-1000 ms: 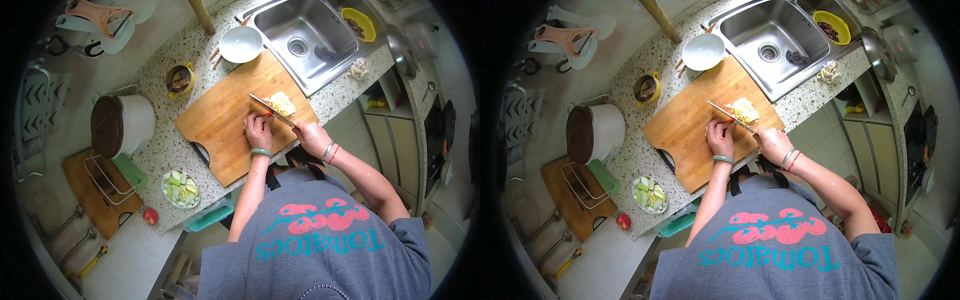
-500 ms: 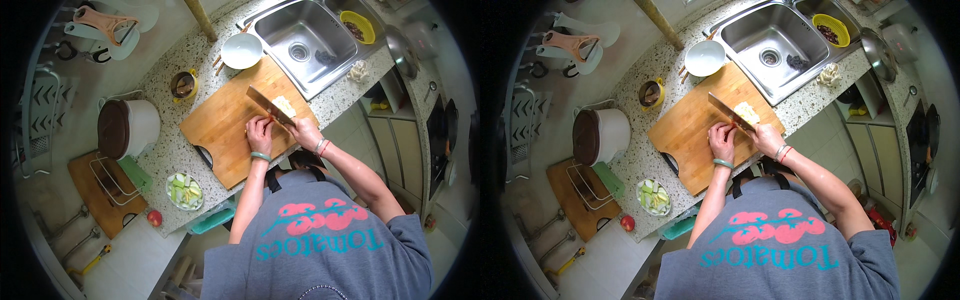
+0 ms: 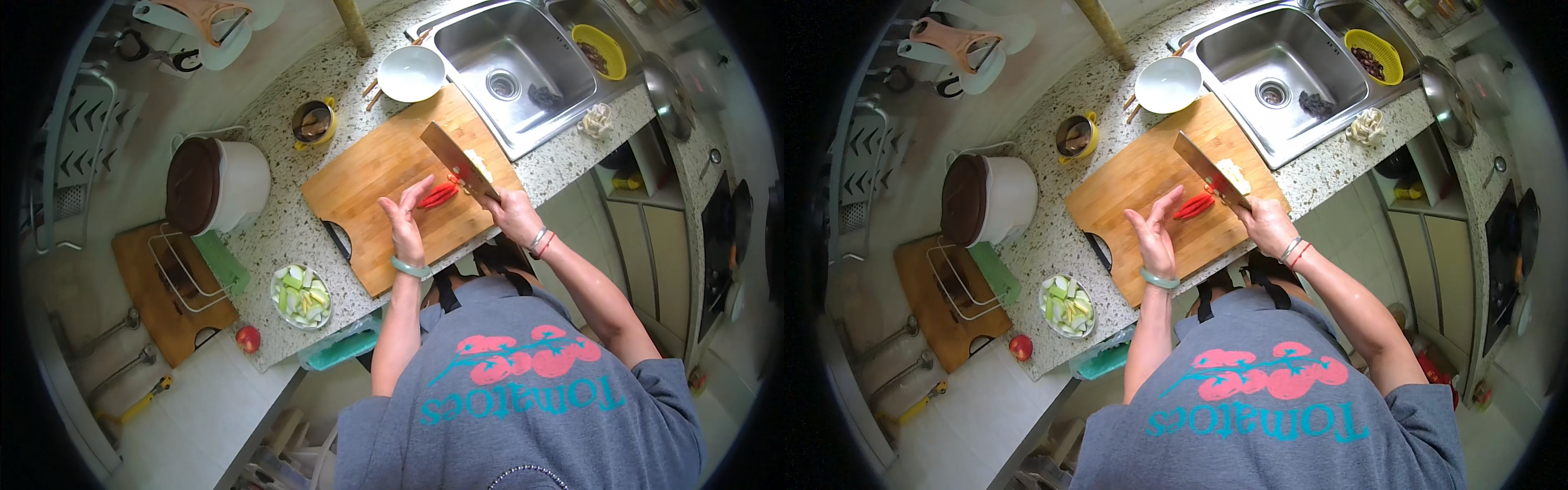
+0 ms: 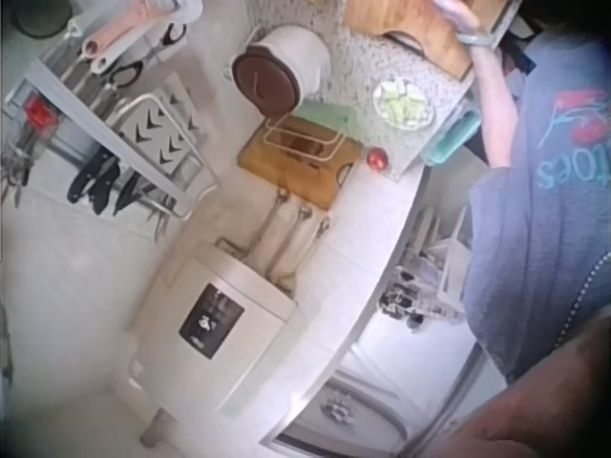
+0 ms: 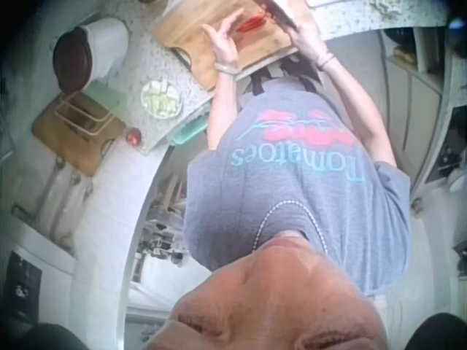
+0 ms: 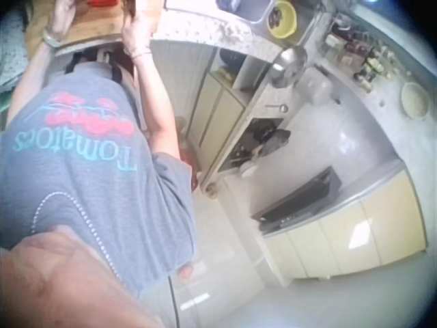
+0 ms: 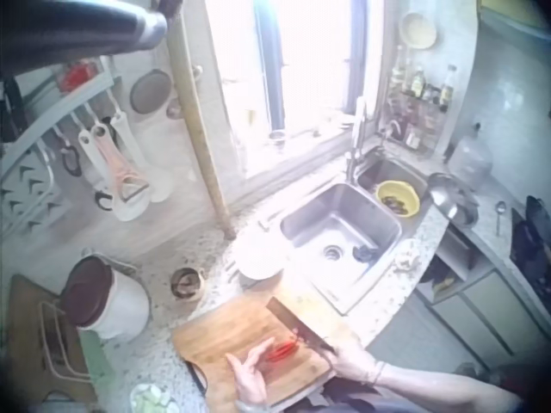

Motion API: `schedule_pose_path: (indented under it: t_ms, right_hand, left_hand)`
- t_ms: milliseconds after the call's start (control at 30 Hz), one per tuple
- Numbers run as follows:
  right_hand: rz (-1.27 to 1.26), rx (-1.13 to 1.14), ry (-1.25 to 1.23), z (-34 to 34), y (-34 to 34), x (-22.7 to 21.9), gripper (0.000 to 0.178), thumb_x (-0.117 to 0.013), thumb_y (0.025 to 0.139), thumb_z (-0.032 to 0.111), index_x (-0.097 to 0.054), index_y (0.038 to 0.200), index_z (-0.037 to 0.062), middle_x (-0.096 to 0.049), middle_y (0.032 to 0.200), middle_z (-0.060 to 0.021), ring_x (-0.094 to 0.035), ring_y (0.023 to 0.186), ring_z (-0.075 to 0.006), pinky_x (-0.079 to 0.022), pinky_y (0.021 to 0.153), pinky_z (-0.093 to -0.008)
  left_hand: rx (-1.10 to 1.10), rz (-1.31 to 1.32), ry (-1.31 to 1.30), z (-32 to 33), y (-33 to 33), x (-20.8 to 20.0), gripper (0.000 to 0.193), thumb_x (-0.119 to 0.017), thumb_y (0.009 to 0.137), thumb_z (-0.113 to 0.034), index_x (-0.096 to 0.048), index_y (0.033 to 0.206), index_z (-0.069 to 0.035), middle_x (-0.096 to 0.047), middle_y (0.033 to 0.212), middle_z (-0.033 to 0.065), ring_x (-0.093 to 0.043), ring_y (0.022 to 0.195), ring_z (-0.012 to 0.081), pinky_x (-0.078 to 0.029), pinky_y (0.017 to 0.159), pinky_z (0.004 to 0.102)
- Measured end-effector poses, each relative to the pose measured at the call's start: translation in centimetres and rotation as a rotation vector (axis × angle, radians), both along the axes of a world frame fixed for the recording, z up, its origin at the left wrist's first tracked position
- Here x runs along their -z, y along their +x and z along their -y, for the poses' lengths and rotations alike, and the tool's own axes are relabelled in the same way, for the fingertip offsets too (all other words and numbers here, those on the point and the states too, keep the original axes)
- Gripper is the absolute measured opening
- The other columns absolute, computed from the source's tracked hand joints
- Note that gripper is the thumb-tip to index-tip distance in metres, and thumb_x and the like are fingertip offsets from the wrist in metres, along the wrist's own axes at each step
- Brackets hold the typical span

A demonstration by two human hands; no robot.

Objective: The person stands at a kitchen counter and uses a cleaver to chop garlic, ginger, and red chili peppers on a wooden cutting board. The person first minces the garlic and ginger, then slices the red chilies, and finally gathers the chopped ingredients into a pile.

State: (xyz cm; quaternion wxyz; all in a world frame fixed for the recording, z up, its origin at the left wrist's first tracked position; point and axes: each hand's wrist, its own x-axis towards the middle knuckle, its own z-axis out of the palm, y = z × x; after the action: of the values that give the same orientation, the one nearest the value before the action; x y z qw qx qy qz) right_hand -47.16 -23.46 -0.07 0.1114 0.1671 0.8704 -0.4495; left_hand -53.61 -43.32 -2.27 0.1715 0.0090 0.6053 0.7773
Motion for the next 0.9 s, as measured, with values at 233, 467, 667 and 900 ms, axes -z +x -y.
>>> schedule_pose_path:
  t_ms: [233, 467, 667, 900]
  right_hand:
    - [0.021, -0.012, -0.018, 1.3, -1.0, -1.0, 0.023, -0.058, 0.096, 0.020, -0.066, 0.102, -0.0008, -0.062, 0.078, -0.0267, -0.064, 0.075, -0.0424, -0.050, 0.064, -0.0450]
    - [0.022, -0.053, -0.056, 2.6, -1.2, -0.8, 0.022, -0.058, 0.096, 0.019, -0.066, 0.101, -0.0008, -0.062, 0.076, -0.0252, -0.063, 0.071, -0.0408, -0.048, 0.062, -0.0435]
    - [0.040, -0.028, -0.039, 2.5, -0.8, -0.3, 0.022, -0.058, 0.095, 0.018, -0.062, 0.090, -0.0030, -0.061, 0.074, -0.0257, -0.062, 0.069, -0.0416, -0.047, 0.060, -0.0455]
    - [-0.074, -0.040, 0.086, 1.3, 0.6, -0.4, 0.020, -0.058, 0.094, 0.017, -0.065, 0.098, -0.0013, -0.062, 0.077, -0.0274, -0.063, 0.075, -0.0441, -0.050, 0.065, -0.0485]
  left_hand:
    - [-0.053, 0.040, -0.063, 4.6, 2.9, -1.5, 0.064, -0.013, 0.107, -0.038, -0.055, 0.135, 0.003, -0.063, 0.124, 0.0144, -0.058, 0.107, 0.0223, -0.040, 0.103, 0.0367]
    - [-0.493, -0.299, -1.280, 17.2, 14.9, -0.7, 0.061, -0.040, 0.088, 0.000, -0.038, 0.149, -0.006, -0.045, 0.141, 0.0215, -0.045, 0.130, 0.0321, -0.032, 0.109, 0.0447]
    - [-0.488, -0.416, -1.393, 13.7, 13.7, -2.6, 0.039, -0.074, 0.075, -0.001, -0.065, 0.112, -0.010, -0.050, 0.123, 0.0140, -0.049, 0.112, 0.0302, -0.038, 0.097, 0.0451]
    - [-0.161, -0.743, -0.841, 0.0, 1.7, 1.6, 0.016, -0.079, 0.075, -0.014, -0.072, 0.089, -0.009, -0.068, 0.100, 0.0064, -0.059, 0.100, 0.0266, -0.047, 0.089, 0.0382]
